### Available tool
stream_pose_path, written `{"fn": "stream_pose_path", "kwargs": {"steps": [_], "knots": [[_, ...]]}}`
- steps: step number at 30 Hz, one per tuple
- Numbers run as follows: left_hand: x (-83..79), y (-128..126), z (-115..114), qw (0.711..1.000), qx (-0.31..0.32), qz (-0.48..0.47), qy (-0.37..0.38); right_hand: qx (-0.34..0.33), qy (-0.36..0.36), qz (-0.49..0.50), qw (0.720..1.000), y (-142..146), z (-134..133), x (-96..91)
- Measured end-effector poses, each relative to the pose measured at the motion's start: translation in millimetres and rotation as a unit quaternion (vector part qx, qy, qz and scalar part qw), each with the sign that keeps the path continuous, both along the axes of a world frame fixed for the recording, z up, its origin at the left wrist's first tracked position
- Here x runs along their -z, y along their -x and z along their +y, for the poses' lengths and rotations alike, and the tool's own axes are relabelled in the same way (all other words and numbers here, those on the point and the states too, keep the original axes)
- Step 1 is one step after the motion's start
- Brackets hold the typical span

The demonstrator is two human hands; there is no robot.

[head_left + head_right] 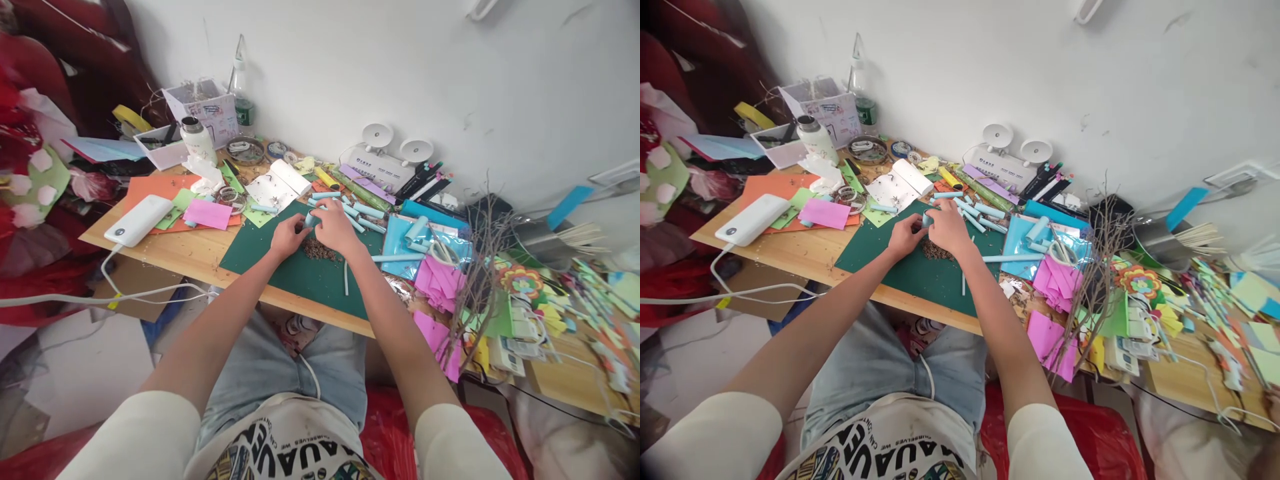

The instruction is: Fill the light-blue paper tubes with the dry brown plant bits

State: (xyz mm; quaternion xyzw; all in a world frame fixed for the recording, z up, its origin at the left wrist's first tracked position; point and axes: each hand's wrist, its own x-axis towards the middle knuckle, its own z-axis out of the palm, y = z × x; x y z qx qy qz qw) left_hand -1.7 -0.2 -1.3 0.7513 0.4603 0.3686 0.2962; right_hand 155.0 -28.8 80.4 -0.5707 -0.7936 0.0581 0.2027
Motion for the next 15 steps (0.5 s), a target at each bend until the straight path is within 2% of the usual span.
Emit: {"fn": "stream_pose_path", "kwargs": {"steps": [3, 6, 9, 11, 13, 15], "knots": [[-0.3, 0, 0, 1.000, -0.002, -0.007, -0.003, -0.001, 0.029, -0.020, 0.999, 6, 6, -3.3], [-0.3, 0, 0, 1.000, 0.003, -0.015, -0.003, 0.013, -0.029, 0.050, 0.998, -2, 4, -11.2], [-0.9, 0, 0, 1.000, 0.003, -0.008, 0.002, 0.072, -0.069, 0.119, 0.988, -19, -8, -9.5], [-1.5, 0, 0, 1.000, -0.001, -0.002, 0.007, 0.106, -0.009, 0.112, 0.988, -29, -20, 2.3], [-1.8, -1, 0, 1.000, -0.003, -0.001, 0.007, 0.107, 0.062, 0.073, 0.990, -35, -30, 19.7], [-1.7, -1, 0, 1.000, -0.003, -0.001, 0.008, 0.100, 0.089, 0.038, 0.990, -36, -38, 36.4]]}}
